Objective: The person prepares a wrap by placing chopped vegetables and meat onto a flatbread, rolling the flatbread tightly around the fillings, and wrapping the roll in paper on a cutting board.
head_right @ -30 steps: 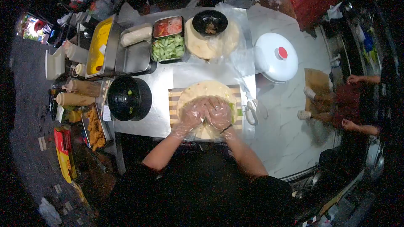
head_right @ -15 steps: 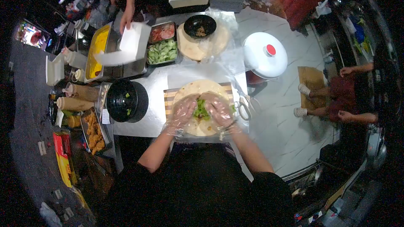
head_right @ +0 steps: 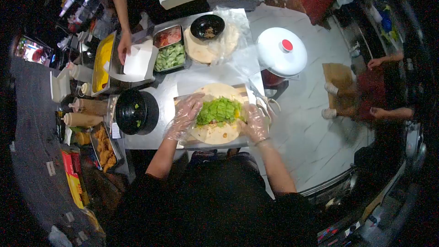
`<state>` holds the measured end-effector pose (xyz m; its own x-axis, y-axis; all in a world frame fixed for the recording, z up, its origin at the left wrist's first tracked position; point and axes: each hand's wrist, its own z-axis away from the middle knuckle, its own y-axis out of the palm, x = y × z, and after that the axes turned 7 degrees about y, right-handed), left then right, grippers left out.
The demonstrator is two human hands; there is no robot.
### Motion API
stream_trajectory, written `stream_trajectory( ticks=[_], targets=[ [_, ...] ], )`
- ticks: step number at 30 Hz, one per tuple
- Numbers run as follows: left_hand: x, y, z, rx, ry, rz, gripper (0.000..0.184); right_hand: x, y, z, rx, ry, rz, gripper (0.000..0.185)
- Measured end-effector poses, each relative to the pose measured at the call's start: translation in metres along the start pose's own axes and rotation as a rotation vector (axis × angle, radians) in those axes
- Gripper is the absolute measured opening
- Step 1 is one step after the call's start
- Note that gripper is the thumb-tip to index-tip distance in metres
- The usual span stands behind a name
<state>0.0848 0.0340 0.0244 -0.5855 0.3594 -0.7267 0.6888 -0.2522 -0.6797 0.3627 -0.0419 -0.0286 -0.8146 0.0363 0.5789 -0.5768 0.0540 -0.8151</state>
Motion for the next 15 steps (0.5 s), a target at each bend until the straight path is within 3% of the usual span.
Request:
stream_trajectory(
  ticks=[2,4,5,6,8,10,11,12,13,14,15],
  targets=[
    [0.003,0.0,0.003,0.006,0.011,-0.033,0.038,-0.008,0.015,0.002,-0.052,-0.005,-0.013,0.046],
    [0.006,-0.003,0.007,-0.001,-0.042,-0.01,0.038,-0.015,0.02,0.001,-0.068,-0.024,-0.129,0.032],
    [0.007,-0.005,0.01,-0.001,-0.041,-0.01,0.038,-0.015,0.02,-0.001,-0.183,-0.099,-0.137,0.022],
    [0.008,-0.006,0.014,-0.062,-0.07,0.027,0.04,-0.016,0.019,-0.002,-0.183,-0.101,-0.136,0.022],
    [0.009,-0.008,0.023,-0.131,-0.102,0.063,0.041,-0.017,0.019,-0.004,-0.126,0.093,-0.161,0.019],
    [0.01,-0.008,0.029,-0.066,-0.093,0.09,0.046,-0.013,0.017,-0.008,-0.202,0.07,-0.108,0.013],
    [-0.001,-0.009,0.026,-0.069,-0.095,0.088,0.046,-0.004,0.008,-0.01,-0.107,0.247,-0.211,0.011],
    [-0.014,-0.006,0.022,-0.004,0.067,-0.179,0.046,0.002,0.003,-0.011,-0.008,0.423,-0.312,0.008],
    [-0.028,-0.005,0.017,0.062,0.227,-0.445,0.047,-0.007,0.011,-0.013,-0.036,0.405,-0.297,0.007],
    [-0.036,-0.005,0.013,0.056,0.22,-0.447,0.047,-0.011,0.011,-0.013,-0.031,0.398,-0.297,0.007],
    [-0.042,-0.005,0.007,0.181,0.175,-0.468,0.049,-0.014,0.01,-0.012,0.009,0.419,-0.446,0.007]
  ],
)
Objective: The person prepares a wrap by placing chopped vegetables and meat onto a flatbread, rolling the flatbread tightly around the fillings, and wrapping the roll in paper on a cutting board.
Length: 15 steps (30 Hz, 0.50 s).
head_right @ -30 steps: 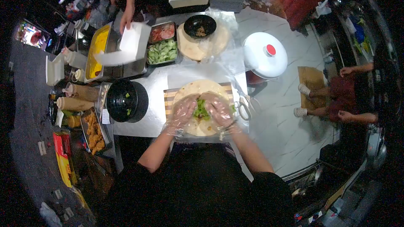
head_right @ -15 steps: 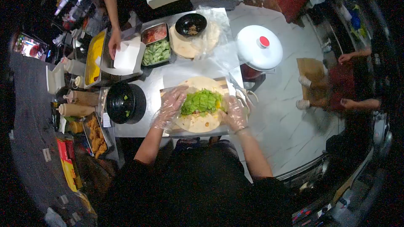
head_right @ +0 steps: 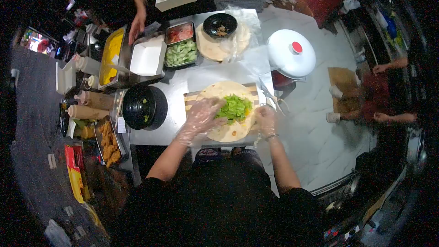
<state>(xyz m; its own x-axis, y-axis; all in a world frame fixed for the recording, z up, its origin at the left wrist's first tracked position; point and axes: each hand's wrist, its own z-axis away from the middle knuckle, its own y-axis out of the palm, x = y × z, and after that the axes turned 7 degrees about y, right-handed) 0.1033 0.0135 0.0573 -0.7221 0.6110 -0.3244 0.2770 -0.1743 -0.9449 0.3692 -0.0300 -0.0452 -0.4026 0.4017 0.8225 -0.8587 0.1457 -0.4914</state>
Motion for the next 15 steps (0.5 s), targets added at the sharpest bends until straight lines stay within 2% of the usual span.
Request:
stream_trajectory(
  ticks=[1,6,8,9,11,12,13,15],
  targets=[
    [-0.003,-0.001,-0.006,0.131,-0.016,-0.004,0.052,-0.002,-0.002,0.001,0.064,0.034,-0.134,0.007],
    [0.016,0.019,-0.019,0.187,-0.094,0.043,0.04,-0.007,-0.001,0.0,0.013,-0.027,-0.317,0.006],
    [0.026,0.018,-0.016,-0.08,-0.046,0.353,0.018,0.002,-0.004,0.0,-0.08,-0.117,-0.234,0.008],
    [0.03,0.018,-0.016,-0.08,-0.048,0.349,0.018,0.006,-0.004,0.0,-0.077,-0.119,-0.238,0.008],
    [0.036,0.017,-0.014,-0.072,-0.104,0.415,0.022,0.026,0.001,0.001,0.065,-0.28,-0.298,0.016],
    [0.038,0.017,-0.013,-0.073,-0.106,0.411,0.022,0.064,-0.008,0.011,0.09,-0.313,0.011,0.025],
    [0.039,0.017,-0.013,-0.112,-0.145,0.442,0.022,0.076,0.001,0.01,0.09,-0.315,0.009,0.025],
    [0.042,0.018,-0.012,-0.15,-0.178,0.472,0.022,0.094,0.015,0.008,0.16,-0.636,0.262,0.031]
  ],
)
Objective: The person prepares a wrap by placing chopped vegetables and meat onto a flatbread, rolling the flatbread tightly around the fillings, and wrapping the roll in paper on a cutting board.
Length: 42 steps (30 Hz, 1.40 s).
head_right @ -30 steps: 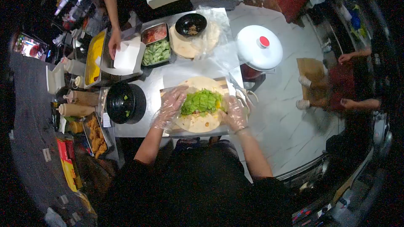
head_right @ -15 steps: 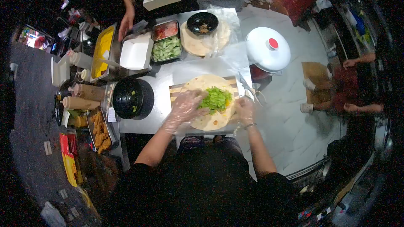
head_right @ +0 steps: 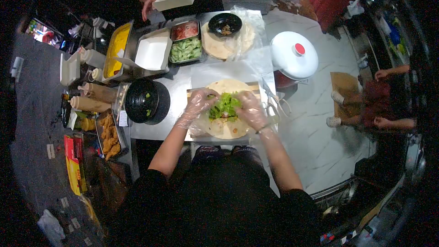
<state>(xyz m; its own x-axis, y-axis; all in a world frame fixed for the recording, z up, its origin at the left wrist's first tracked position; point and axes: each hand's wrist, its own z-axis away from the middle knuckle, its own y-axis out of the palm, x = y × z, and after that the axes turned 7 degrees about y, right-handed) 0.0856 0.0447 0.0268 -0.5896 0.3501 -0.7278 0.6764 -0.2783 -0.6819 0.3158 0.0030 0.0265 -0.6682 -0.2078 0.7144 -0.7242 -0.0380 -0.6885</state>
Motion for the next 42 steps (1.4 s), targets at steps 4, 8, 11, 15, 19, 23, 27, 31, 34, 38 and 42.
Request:
stream_trajectory(
  ticks=[4,8,11,15,19,23,27,31,34,38,42],
  targets=[
    [0.01,-0.005,0.002,-0.062,-0.085,0.167,0.023,0.008,0.008,-0.016,0.227,-0.012,0.273,0.038],
    [0.028,-0.005,0.009,-0.138,-0.131,0.346,0.019,-0.01,0.005,-0.027,0.219,-0.028,0.193,0.032],
    [0.023,-0.016,0.016,-0.164,-0.24,0.617,0.018,0.017,-0.028,-0.037,0.25,0.075,0.06,0.027],
    [0.018,-0.03,0.024,-0.167,-0.326,0.716,0.018,0.016,-0.046,-0.044,0.343,0.23,-0.145,0.024],
    [0.016,-0.035,0.032,-0.199,-0.317,0.844,0.018,0.018,-0.049,-0.053,0.402,0.266,-0.352,0.022],
    [0.019,-0.051,0.049,-0.284,-0.279,0.958,0.021,0.062,-0.039,-0.071,0.429,0.246,-0.455,0.022],
    [0.021,-0.1,0.085,-0.51,-0.29,0.775,0.021,0.116,0.029,-0.108,0.525,-0.029,-0.483,0.023],
    [0.044,-0.147,0.128,-0.774,-0.395,0.359,0.017,0.173,0.13,-0.137,0.487,-0.185,-0.401,0.026],
    [0.093,-0.162,0.151,-0.654,-0.431,0.137,0.034,0.2,0.179,-0.148,0.53,-0.216,-0.203,0.032],
    [0.101,-0.18,0.173,-0.536,-0.484,0.024,0.044,0.195,0.212,-0.153,0.469,-0.31,-0.133,0.035],
    [0.101,-0.181,0.186,-0.599,-0.509,0.219,0.043,0.173,0.203,-0.155,0.603,-0.146,-0.333,0.036]
  ],
)
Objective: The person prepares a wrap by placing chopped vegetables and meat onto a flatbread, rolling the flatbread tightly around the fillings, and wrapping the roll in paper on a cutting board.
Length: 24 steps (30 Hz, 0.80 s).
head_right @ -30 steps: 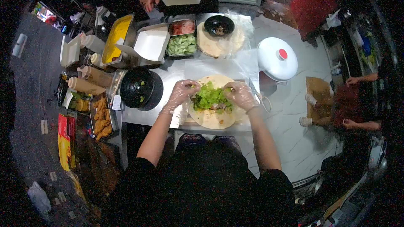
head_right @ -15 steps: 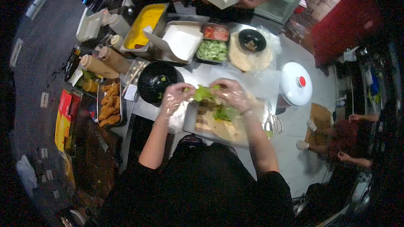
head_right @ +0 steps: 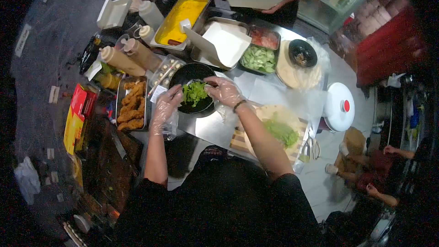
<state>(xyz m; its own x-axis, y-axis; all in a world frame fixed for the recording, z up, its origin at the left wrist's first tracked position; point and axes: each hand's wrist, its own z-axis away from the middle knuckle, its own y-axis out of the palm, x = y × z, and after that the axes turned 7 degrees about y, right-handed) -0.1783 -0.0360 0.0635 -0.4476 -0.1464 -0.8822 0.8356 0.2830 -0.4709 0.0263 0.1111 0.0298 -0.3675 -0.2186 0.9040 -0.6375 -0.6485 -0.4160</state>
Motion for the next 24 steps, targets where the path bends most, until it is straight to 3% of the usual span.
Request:
stream_trajectory(
  ticks=[3,4,6,8,9,10,12,14,17,19,20,22,24],
  targets=[
    [0.008,0.003,0.003,-0.024,-0.024,-0.027,0.041,-0.006,-0.014,0.027,0.044,0.086,-0.518,0.035],
    [-0.02,0.004,0.007,-0.034,-0.007,-0.044,0.037,-0.009,-0.018,0.039,0.015,0.098,-0.519,0.035],
    [-0.038,0.018,0.011,-0.085,0.01,0.075,0.032,-0.017,-0.028,0.071,0.024,0.166,-0.964,0.035],
    [-0.064,0.057,0.015,-0.028,-0.101,0.196,0.027,-0.035,-0.025,0.14,-0.116,0.226,-0.982,0.034],
    [-0.052,0.079,0.018,-0.004,-0.072,0.377,0.026,-0.036,-0.027,0.166,-0.136,0.377,-1.38,0.033],
    [-0.055,0.095,0.022,0.088,0.022,0.254,0.029,-0.035,-0.029,0.191,-0.141,0.519,-1.786,0.033],
    [-0.046,0.13,0.03,0.32,0.17,0.16,0.032,-0.038,-0.025,0.237,-0.237,0.5,-0.512,0.031],
    [-0.072,0.16,0.037,0.539,0.057,-0.045,0.038,-0.034,-0.031,0.279,-0.385,0.456,-0.324,0.026],
    [-0.083,0.198,0.045,0.596,0.133,-0.021,0.049,-0.068,-0.029,0.322,-0.552,0.477,-0.536,0.023],
    [-0.09,0.219,0.042,0.62,0.573,-0.457,0.056,-0.079,-0.041,0.334,-0.648,0.594,-0.146,0.021],
    [-0.093,0.225,0.041,0.627,0.574,-0.462,0.056,-0.08,-0.043,0.334,-0.65,0.596,-0.154,0.021],
    [-0.098,0.233,0.039,0.696,0.535,-0.492,0.053,-0.08,-0.055,0.33,-0.868,0.475,-0.22,0.02],
    [-0.079,0.238,0.036,0.67,0.484,-0.356,0.05,-0.067,-0.08,0.318,-0.814,0.462,-0.127,0.027]
  ],
)
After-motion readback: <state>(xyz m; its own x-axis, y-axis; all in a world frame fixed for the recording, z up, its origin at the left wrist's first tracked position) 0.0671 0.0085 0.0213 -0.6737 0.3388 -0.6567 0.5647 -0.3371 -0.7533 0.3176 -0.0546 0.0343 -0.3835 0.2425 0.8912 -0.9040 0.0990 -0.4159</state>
